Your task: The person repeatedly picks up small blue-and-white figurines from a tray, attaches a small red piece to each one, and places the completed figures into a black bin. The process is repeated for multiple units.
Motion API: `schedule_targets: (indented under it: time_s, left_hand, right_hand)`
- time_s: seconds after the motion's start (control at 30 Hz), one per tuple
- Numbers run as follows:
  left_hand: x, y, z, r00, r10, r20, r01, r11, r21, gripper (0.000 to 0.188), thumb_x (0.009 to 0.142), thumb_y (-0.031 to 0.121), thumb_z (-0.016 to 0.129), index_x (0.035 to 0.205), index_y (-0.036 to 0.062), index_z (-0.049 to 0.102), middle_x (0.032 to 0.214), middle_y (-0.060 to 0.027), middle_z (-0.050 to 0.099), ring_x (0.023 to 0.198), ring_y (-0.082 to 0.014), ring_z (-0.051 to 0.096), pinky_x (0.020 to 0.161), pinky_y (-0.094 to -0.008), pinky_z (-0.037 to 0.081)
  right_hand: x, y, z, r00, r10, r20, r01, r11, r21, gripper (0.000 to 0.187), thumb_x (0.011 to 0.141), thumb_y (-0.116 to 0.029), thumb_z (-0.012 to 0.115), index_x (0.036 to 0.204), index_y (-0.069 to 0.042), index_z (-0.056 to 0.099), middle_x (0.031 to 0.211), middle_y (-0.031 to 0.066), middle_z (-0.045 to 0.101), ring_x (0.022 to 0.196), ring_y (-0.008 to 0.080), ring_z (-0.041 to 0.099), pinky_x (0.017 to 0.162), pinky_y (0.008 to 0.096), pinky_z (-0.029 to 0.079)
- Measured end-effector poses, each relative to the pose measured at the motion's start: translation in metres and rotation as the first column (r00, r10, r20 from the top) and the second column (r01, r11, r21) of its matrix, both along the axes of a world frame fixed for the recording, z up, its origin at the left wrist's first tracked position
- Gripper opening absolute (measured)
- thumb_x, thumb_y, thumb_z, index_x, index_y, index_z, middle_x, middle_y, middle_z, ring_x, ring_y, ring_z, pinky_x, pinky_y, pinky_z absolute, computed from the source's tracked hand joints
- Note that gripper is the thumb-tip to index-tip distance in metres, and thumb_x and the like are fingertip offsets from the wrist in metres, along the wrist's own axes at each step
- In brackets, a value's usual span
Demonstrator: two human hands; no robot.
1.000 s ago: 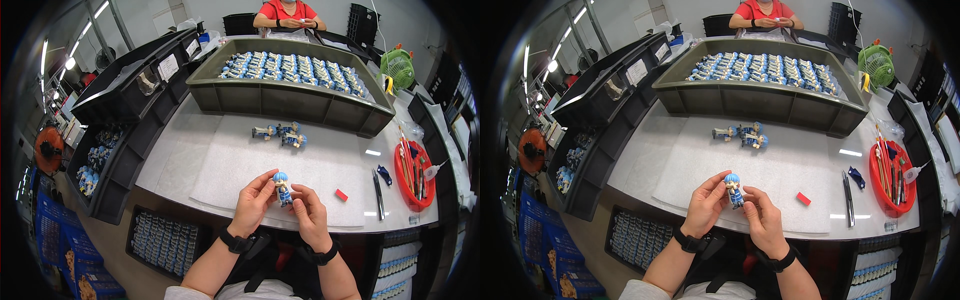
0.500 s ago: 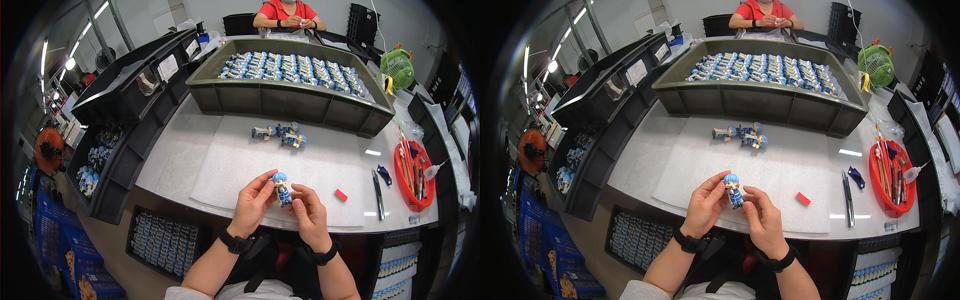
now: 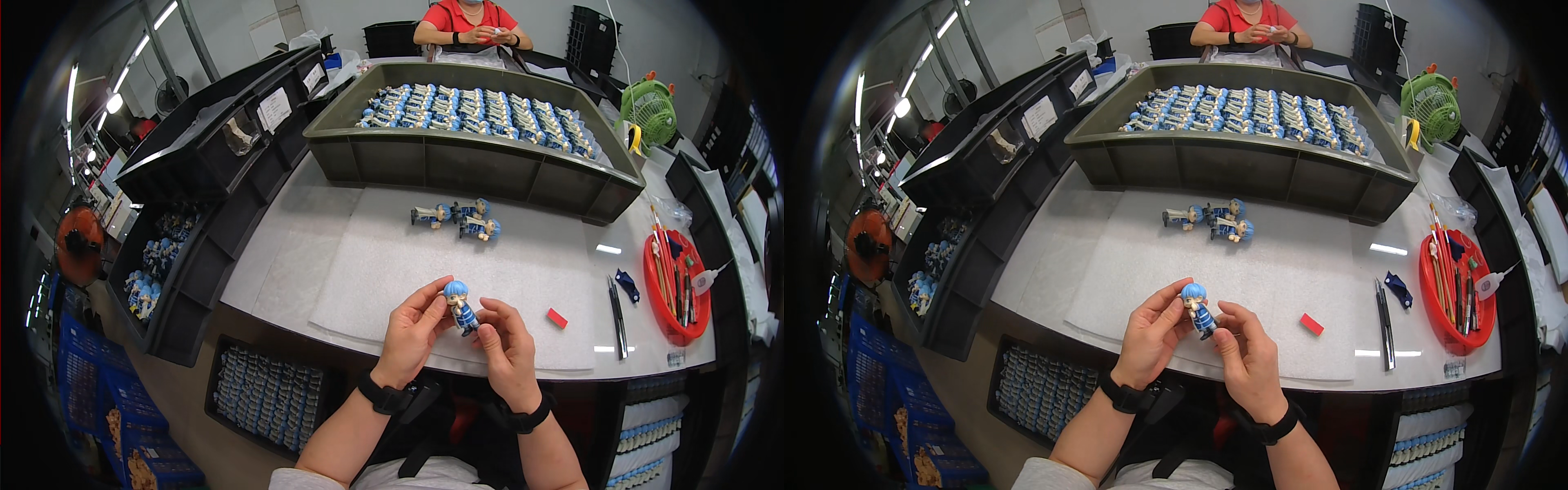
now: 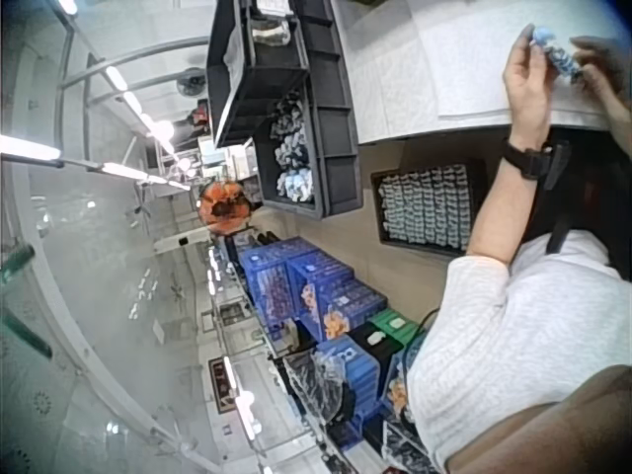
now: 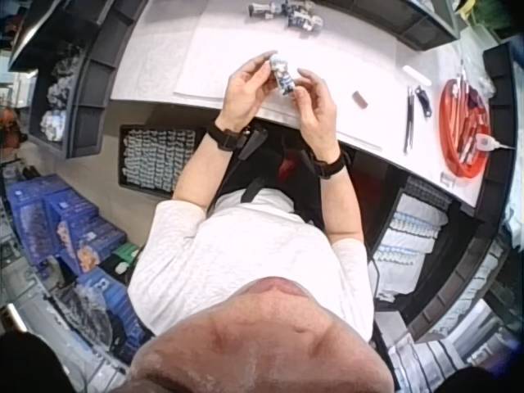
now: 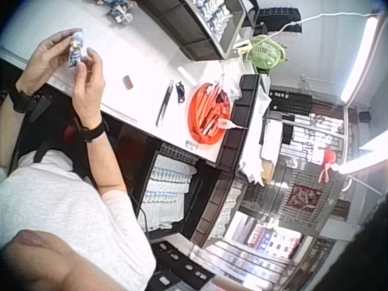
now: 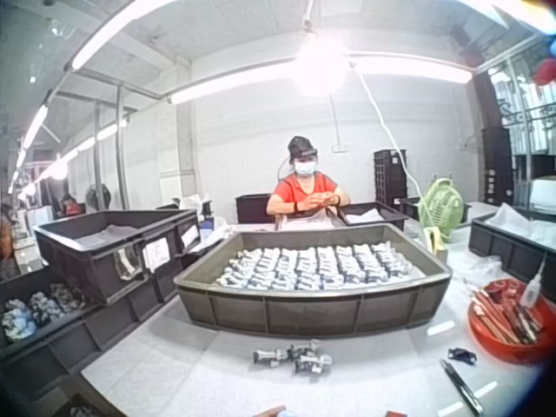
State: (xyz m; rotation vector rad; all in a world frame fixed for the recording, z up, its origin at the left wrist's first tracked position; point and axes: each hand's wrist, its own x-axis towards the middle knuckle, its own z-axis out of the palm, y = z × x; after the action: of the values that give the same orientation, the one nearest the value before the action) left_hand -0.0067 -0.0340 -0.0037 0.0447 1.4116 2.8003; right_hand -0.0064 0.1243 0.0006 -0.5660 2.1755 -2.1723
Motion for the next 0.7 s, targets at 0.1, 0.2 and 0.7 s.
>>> schedule_targets:
  time_s: [0.1,0.2,0.7]
  left_hand:
    - [0.0,0.0003,-0.0005,1.0,0.002,-0.005,-0.002,1.0,-0.012,0.035,0.098,0.01,0.046,0.131,0.0006,0.047,0.114,-0.0101,0.06,0.103,-0.0168,0.059,0.09,-0.0328,0.049]
    - [-0.0001,0.0,-0.0006,1.0,0.002,-0.001,-0.002,1.0,-0.018,0.035,0.098,0.01,0.046,0.131,0.0002,0.047,0.115,-0.011,0.06,0.105,-0.0178,0.059,0.091,-0.0335,0.049]
    - [0.0028,0.0053,-0.003,0.994,0.095,-0.045,-0.102,0.98,-0.173,0.036,0.095,0.014,0.055,0.129,0.001,0.051,0.105,-0.0067,0.064,0.096,-0.012,0.06,0.089,-0.0275,0.049]
  right_hand:
    - [-0.0006,-0.0003,-0.002,1.0,-0.001,-0.009,0.001,1.0,-0.019,0.031,0.096,-0.01,0.051,0.124,0.0,0.047,0.1,0.0088,0.059,0.084,0.0119,0.058,0.071,0.024,0.048]
    - [-0.0007,-0.001,-0.0033,1.0,-0.003,0.004,0.004,0.999,-0.042,0.031,0.095,-0.009,0.051,0.124,0.0,0.047,0.102,0.0093,0.057,0.086,0.0129,0.059,0.07,0.0241,0.05]
    - [-0.0046,-0.0041,-0.0081,0.984,-0.111,-0.143,0.107,0.994,-0.035,0.048,0.075,0.008,0.069,0.119,-0.001,0.052,0.113,0.0098,0.051,0.101,0.0182,0.058,0.078,0.0259,0.052]
